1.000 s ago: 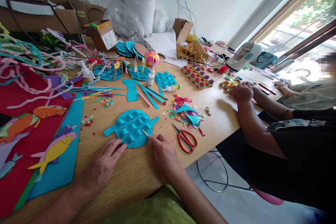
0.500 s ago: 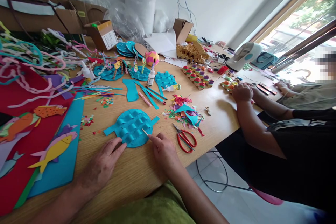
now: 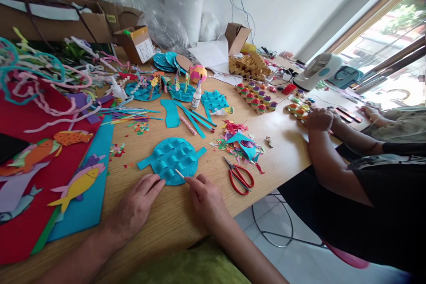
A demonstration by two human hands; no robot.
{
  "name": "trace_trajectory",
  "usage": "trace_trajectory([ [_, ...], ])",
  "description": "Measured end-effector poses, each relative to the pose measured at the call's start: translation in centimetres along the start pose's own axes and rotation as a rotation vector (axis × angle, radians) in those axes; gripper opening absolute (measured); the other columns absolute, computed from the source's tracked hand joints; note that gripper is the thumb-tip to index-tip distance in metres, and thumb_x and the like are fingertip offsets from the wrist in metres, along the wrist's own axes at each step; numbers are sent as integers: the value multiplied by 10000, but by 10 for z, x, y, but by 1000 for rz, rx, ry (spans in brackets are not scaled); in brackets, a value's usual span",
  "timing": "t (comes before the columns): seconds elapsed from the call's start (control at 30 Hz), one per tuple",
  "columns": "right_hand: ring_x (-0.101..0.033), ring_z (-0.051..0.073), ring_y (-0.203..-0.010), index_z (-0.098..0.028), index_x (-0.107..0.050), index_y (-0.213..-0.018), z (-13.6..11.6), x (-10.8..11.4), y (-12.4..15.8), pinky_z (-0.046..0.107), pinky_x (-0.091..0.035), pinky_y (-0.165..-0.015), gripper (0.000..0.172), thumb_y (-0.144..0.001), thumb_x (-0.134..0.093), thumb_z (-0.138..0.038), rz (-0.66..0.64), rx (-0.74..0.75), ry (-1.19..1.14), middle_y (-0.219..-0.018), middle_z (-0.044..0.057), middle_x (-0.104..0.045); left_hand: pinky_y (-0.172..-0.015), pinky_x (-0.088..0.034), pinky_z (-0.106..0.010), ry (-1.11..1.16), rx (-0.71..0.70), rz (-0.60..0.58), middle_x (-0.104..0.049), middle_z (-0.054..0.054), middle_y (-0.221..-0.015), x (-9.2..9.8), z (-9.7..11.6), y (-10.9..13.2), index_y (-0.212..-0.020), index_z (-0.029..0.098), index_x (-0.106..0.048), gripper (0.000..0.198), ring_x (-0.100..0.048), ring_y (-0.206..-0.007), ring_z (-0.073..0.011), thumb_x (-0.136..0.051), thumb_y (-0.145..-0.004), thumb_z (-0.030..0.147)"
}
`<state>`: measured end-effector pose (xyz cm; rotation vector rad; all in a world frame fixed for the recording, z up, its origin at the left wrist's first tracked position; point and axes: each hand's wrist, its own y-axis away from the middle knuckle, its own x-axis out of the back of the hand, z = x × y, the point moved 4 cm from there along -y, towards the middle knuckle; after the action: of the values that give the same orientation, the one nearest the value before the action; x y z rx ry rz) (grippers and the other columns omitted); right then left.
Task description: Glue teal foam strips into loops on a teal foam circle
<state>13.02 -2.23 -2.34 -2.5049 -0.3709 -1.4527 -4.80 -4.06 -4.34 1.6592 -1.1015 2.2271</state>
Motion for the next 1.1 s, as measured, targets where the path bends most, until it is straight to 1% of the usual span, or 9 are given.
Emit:
trace_trajectory([
  [0.17,-579,147,-652,-209,-676,-1007,-1,0,-2,213,-396,-572,327,-808,-445,-91,-42,-24,63,-775,56,-628,-872,-495,-341,-16,-2,-2,-572,-119,-1075,-1,0,1,-1110,122,-583,417,-535,-1035,-216,-294,-832,8],
  [0.27,-579,148,-659,-192,-660,-1047,-3,5,1,220,-402,-581,340,-831,-416,-93,11,-11,35,-772,61,-620,-872,-498,-335,-21,9,-14,-571,-110,-1090,-1,-1,2,-1123,142,-571,403,-537,-1042,-205,-283,-862,35],
  [0.37,-583,152,-690,-175,-651,-1058,-10,10,5,225,-416,-602,331,-847,-406,-107,49,62,-38,-789,70,-618,-875,-500,-325,-16,30,-18,-560,-91,-1114,-2,-1,3,-1149,171,-542,399,-539,-1050,-188,-263,-886,62],
  [0.5,-592,150,-715,-191,-652,-1047,-16,3,5,217,-433,-612,336,-840,-406,-92,-14,123,-58,-818,74,-633,-868,-506,-331,-19,27,7,-544,-96,-1114,-1,0,2,-1137,161,-531,357,-541,-1044,-193,-274,-902,83],
  [0.6,-603,152,-757,-201,-653,-1039,-16,-6,3,221,-452,-662,348,-824,-413,-72,-71,110,-32,-853,80,-641,-871,-504,-339,-13,22,7,-538,-109,-1105,-2,1,2,-1133,141,-526,346,-541,-1038,-200,-276,-901,78],
  [0.73,-603,169,-816,-195,-650,-1047,-17,-11,2,239,-460,-721,372,-794,-424,-44,-142,78,-3,-904,90,-643,-887,-495,-338,-2,44,-8,-536,-105,-1122,-3,1,3,-1138,151,-523,362,-537,-1052,-196,-272,-892,64],
  [0.9,-598,198,-802,-205,-646,-1074,-20,-11,0,256,-457,-683,368,-813,-423,-73,-211,44,79,-911,88,-643,-883,-498,-333,13,35,4,-561,-101,-1100,0,1,1,-1111,148,-552,367,-546,-1041,-196,-278,-883,59],
  [1.0,-591,192,-793,-214,-642,-1081,-21,-10,-1,250,-450,-671,363,-831,-413,-87,-222,43,98,-903,80,-640,-873,-505,-336,25,34,5,-568,-107,-1092,0,1,1,-1105,143,-561,372,-551,-1035,-199,-279,-880,54],
  [1.1,-586,172,-779,-212,-653,-1058,-23,-7,0,234,-443,-673,349,-842,-406,-92,-167,71,36,-880,78,-637,-868,-507,-347,37,44,0,-564,-117,-1100,-2,0,1,-1099,136,-564,357,-550,-1037,-205,-289,-883,62],
])
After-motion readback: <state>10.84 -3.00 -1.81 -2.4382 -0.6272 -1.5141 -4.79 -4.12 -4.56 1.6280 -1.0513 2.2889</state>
